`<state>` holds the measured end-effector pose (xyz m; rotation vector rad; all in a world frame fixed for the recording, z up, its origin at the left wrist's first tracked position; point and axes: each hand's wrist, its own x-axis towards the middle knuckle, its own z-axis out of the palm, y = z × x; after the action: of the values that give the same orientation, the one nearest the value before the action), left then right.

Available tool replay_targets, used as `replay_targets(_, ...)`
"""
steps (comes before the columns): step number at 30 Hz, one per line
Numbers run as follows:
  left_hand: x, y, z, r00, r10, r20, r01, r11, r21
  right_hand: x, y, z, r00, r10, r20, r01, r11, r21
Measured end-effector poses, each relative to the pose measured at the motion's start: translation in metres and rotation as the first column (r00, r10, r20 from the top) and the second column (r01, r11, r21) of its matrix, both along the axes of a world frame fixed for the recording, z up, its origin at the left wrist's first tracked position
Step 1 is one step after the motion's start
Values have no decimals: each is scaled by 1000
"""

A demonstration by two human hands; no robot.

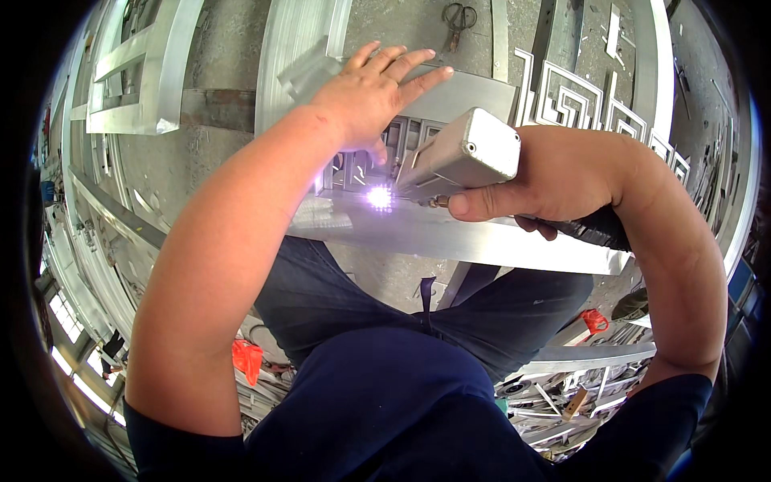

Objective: The person positions and welds decorative metal pieces onto a rectangular metal frame using a handheld welding tool. The person repeatedly aligns the pieces, welds them in place, and adjusts the frame orientation to access different joints.

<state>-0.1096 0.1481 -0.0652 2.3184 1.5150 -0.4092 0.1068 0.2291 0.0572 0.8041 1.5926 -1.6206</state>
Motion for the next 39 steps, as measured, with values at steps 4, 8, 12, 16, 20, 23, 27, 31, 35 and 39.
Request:
replay_targets(4,1,0,5,1000,13,-15,-13,1000,-23,-1,2,8,995,31,100,-33,999,26)
replay_targets(8,-5,0,5,998,13,59,-11,1000,-28,2,4,20,998,-45,-47,47,998,30)
replay_targets(12,2,-2,5,995,32,91,-36,999,39,11,11,25,999,43,33,-47,989,142)
replay_targets(16,4,-3,4,999,27,40,-28,999,31,8,10,36,994,32,107,-47,989,138)
replay_targets(20,2,-4,-2,999,2,36,-6,994,109,16,6,28,1000,9,-6,-7,976,218)
replay_targets(23,-2,-10,-8,998,41,42,-46,992,114,27,15,29,990,-6,-138,42,964,261)
replay_targets(27,2,-6,5,969,233,76,-229,971,-63,23,26,62,950,-9,-312,48,992,119)
replay_targets(31,9,0,20,992,127,26,-124,988,-88,28,4,93,912,97,-399,65,925,374)
replay_targets(35,8,-3,19,993,101,-65,-104,993,-47,36,19,92,909,138,-393,-40,968,247)
replay_targets(39,13,0,16,997,72,-13,-72,997,-8,81,-3,94,962,-188,-200,251,896,365)
